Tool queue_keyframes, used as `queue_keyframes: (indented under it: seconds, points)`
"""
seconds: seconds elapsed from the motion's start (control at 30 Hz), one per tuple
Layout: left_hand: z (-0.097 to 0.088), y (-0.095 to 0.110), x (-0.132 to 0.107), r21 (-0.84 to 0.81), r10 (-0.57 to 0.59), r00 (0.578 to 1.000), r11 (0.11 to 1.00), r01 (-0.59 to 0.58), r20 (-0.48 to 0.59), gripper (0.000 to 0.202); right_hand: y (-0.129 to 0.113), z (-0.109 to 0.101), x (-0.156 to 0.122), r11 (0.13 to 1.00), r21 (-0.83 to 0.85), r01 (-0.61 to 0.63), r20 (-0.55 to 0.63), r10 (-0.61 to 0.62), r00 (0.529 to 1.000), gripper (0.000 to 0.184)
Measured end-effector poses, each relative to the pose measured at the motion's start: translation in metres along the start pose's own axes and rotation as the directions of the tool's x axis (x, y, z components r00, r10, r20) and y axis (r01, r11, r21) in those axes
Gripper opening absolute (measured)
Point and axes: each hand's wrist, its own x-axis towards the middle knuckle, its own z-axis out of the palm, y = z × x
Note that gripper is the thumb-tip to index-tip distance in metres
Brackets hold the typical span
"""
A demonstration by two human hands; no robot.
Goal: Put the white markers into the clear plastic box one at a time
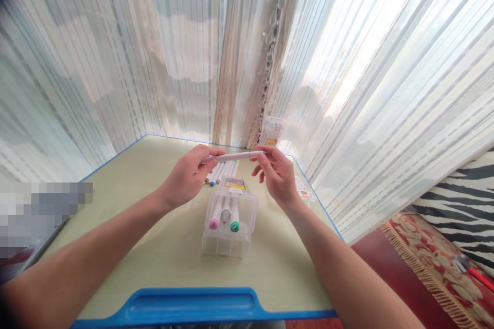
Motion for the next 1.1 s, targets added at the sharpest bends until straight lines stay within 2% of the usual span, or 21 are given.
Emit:
queue_keyframes:
  seconds: [0.17, 0.33, 0.7, 1.1]
  points:
    - [-0.0001, 0.0051, -0.0001, -0.085, -0.089, 0.993, 0.993, 0.082, -0.079, 0.031, -0.001, -0.0002, -0.0014, 1.0, 0.009, 0.018, -0.032, -0.017, 0.999, 0.032]
    - [-0.0009, 0.0079, 0.0015, -0.187, -0.139, 0.982, 0.976, 0.114, -0.125, 0.03, -0.0026, -0.0003, -0.0035, 0.999, 0.005, 0.039, -0.009, -0.039, 0.999, 0.03]
    - [0.0008, 0.0102, 0.0018, -0.263, -0.167, 0.977, 0.956, 0.128, -0.133, 0.03, 0.0004, -0.0006, -0.0041, 0.997, -0.045, 0.058, -0.008, -0.058, 0.998, 0.03]
    - [0.0008, 0.0094, 0.0011, -0.26, -0.175, 0.977, 0.956, 0.139, -0.121, 0.031, 0.0007, -0.0003, -0.004, 0.998, -0.036, 0.043, -0.016, -0.043, 0.999, 0.03]
